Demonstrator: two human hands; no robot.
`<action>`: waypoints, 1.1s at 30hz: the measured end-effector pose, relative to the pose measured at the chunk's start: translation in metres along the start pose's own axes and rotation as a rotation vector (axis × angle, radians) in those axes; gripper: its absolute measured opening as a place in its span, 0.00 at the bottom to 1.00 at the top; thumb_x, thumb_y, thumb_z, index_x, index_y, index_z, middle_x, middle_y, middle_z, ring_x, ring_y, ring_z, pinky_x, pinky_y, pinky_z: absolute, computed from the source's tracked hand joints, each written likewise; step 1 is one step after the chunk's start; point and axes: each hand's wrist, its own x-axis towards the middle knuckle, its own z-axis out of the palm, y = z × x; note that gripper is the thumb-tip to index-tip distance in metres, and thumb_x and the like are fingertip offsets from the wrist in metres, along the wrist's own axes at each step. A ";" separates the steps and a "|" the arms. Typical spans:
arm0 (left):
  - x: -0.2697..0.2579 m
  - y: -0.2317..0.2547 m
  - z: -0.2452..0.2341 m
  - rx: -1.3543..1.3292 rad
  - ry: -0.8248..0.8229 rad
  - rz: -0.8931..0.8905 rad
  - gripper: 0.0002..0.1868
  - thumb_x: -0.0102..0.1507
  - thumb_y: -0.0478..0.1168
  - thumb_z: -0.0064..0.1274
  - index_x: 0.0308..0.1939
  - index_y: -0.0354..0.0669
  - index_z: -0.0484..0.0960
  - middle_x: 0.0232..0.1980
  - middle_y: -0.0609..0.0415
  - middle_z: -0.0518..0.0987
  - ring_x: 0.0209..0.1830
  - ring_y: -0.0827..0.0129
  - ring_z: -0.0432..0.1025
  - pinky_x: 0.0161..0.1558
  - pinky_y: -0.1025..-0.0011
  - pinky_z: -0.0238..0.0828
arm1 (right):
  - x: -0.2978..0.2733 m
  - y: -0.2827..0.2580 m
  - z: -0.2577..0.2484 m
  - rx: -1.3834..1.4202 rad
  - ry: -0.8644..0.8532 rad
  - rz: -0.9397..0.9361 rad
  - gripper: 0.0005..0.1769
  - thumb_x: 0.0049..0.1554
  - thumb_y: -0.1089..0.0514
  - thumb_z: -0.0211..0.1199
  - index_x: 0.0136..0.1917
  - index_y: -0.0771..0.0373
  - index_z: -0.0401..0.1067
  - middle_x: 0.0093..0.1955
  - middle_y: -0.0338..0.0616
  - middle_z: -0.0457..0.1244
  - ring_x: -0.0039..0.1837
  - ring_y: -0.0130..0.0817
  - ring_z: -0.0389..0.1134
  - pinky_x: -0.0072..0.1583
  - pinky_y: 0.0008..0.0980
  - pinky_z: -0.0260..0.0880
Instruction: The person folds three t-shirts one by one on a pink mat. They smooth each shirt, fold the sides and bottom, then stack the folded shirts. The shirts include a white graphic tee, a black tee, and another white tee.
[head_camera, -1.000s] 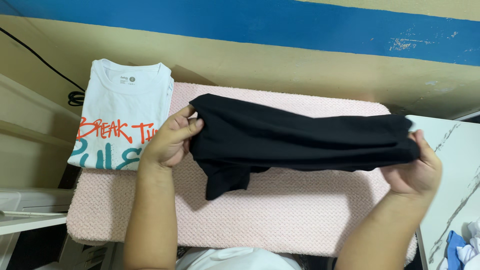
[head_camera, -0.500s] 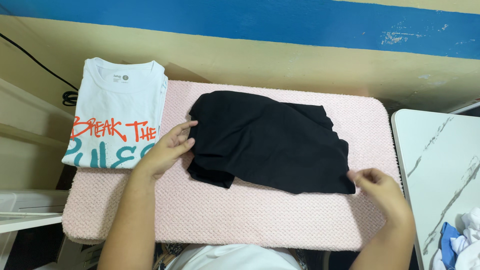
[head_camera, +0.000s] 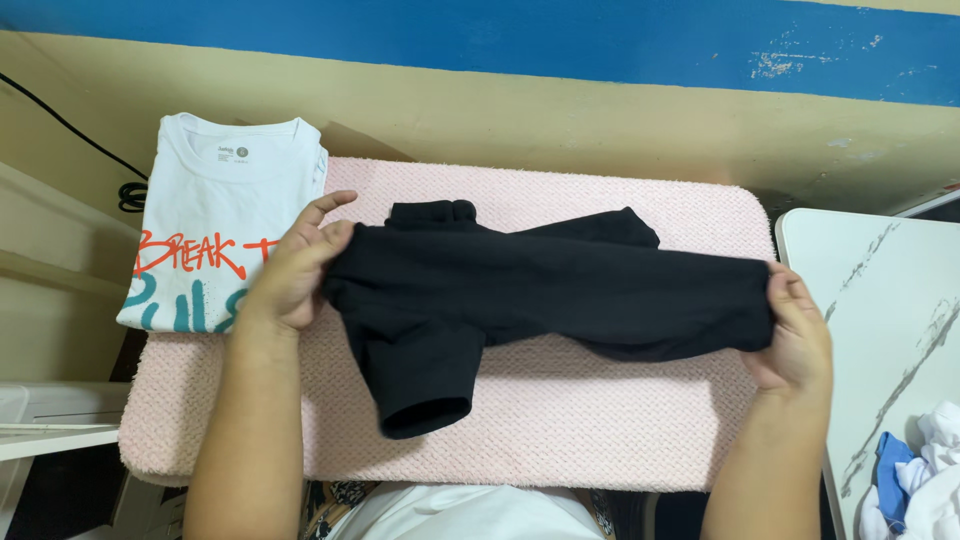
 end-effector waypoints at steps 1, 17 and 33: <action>0.002 -0.007 0.000 0.117 0.062 0.045 0.27 0.64 0.38 0.56 0.67 0.45 0.68 0.48 0.61 0.82 0.46 0.80 0.77 0.48 0.79 0.74 | -0.001 0.001 0.008 -0.048 0.067 0.041 0.19 0.69 0.53 0.54 0.71 0.59 0.64 0.56 0.42 0.68 0.56 0.33 0.70 0.57 0.41 0.71; -0.070 -0.036 0.030 1.289 0.425 -0.194 0.27 0.58 0.50 0.64 0.57 0.40 0.78 0.29 0.45 0.80 0.30 0.59 0.77 0.38 0.64 0.74 | -0.014 0.019 -0.034 -0.410 -0.109 0.027 0.17 0.57 0.75 0.62 0.61 0.75 0.74 0.52 0.49 0.68 0.55 0.31 0.69 0.59 0.28 0.68; -0.157 0.021 -0.008 0.784 -0.224 -0.357 0.12 0.53 0.33 0.68 0.40 0.38 0.92 0.32 0.59 0.82 0.32 0.74 0.76 0.38 0.74 0.75 | -0.049 -0.050 -0.196 -0.656 -1.103 -0.380 0.18 0.46 0.75 0.70 0.50 0.65 0.81 0.49 0.53 0.75 0.57 0.52 0.75 0.64 0.56 0.74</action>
